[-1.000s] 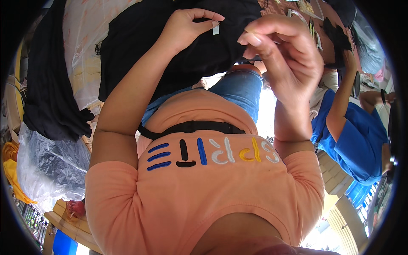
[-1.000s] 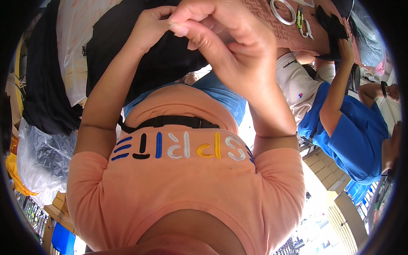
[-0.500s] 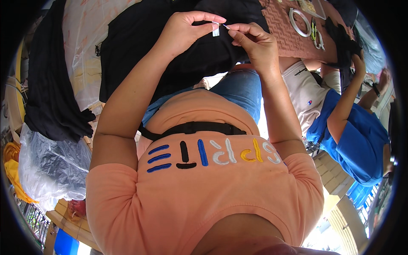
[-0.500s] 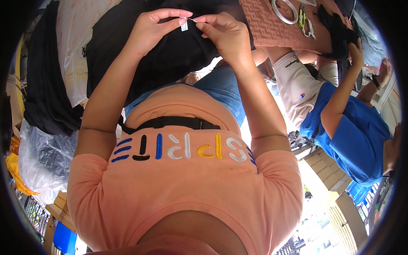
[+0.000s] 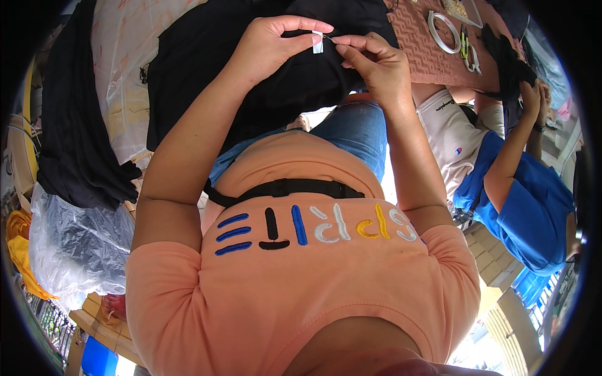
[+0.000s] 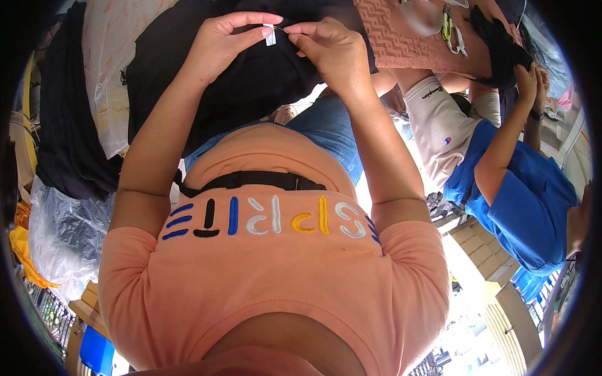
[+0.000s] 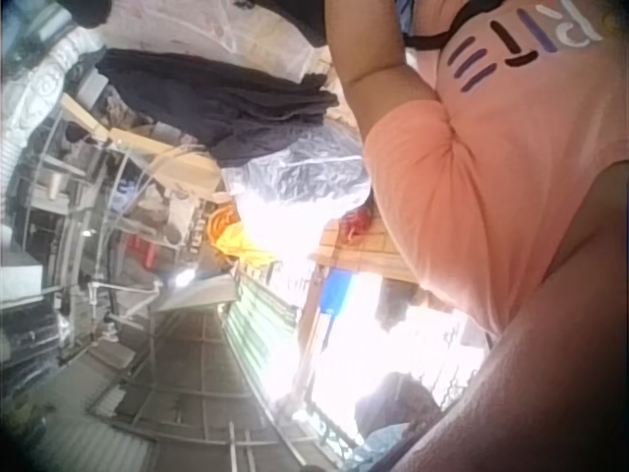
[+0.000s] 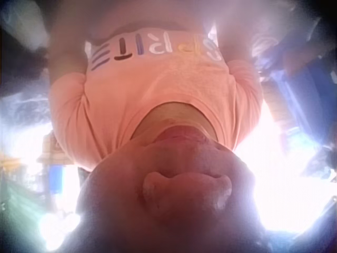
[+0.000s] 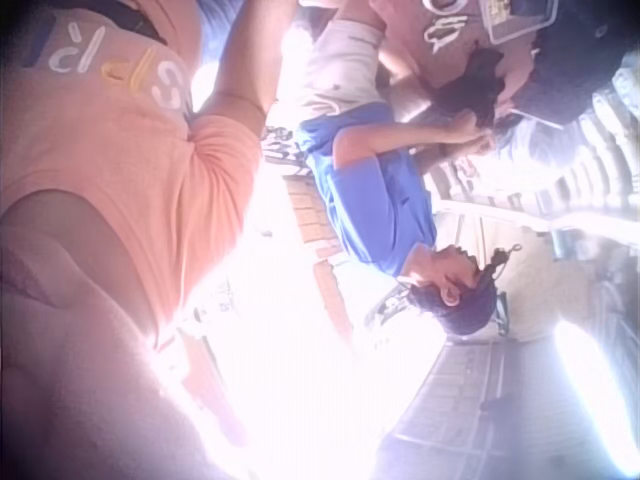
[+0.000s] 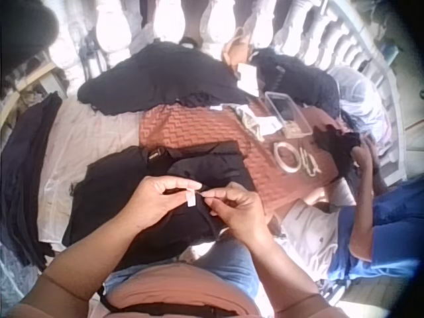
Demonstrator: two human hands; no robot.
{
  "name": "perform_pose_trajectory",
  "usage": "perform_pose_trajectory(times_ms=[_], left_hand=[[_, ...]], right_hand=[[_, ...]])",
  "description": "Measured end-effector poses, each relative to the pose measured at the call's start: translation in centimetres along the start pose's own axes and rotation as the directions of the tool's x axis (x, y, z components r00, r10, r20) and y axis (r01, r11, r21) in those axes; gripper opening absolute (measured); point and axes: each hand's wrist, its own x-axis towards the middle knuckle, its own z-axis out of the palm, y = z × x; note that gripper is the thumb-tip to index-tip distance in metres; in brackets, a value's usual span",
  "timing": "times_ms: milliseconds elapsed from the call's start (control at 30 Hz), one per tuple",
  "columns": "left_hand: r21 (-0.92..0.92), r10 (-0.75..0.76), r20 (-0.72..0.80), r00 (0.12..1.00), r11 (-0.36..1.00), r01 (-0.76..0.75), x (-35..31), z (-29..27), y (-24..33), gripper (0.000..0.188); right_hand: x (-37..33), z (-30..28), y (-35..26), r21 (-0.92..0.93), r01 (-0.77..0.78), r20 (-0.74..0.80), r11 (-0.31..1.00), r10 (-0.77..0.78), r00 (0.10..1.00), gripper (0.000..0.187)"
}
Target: The person positions a template over a black garment, marks points on the fabric, and attaches a white tag to the garment by hand.
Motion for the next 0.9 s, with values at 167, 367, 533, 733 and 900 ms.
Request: perform_pose_trajectory(times_ms=[167, 367, 533, 733, 900], left_hand=[[-0.003, 0.012, 0.000, 1.000, 1.000, -0.012, 0.0, 0.0, 0.0, 0.020], [0.019, 0.015, 0.018, 1.000, 1.000, -0.015, 0.0, 0.1, 0.3, 0.023], [0.160, 0.130, -0.054, 0.990, 0.980, -0.120, -0.1, 0.7, 0.4, 0.029], [0.221, 0.142, -0.053, 0.988, 0.967, -0.127, 0.4, 0.8, 0.8, 0.034], [0.212, 0.048, 0.054, 0.997, 0.976, -0.059, 0.3, -0.2, 2.5, 0.035]], right_hand=[[0.1, -0.1, 0.2, -0.003, 0.020, 0.001, 1.000, -0.020, 1.000, 0.015], [0.3, 0.0, 0.1, -0.051, 0.024, -0.001, 0.998, -0.024, 1.000, 0.014], [0.8, 0.2, -0.7, -0.100, 0.000, 0.018, 0.995, 0.001, 1.000, 0.015], [2.6, -0.9, -0.1, -0.080, 0.100, 0.088, 0.992, -0.093, 0.992, 0.017], [6.2, -0.5, -6.4, -0.073, 0.226, 0.054, 0.971, -0.222, 0.973, 0.018]])
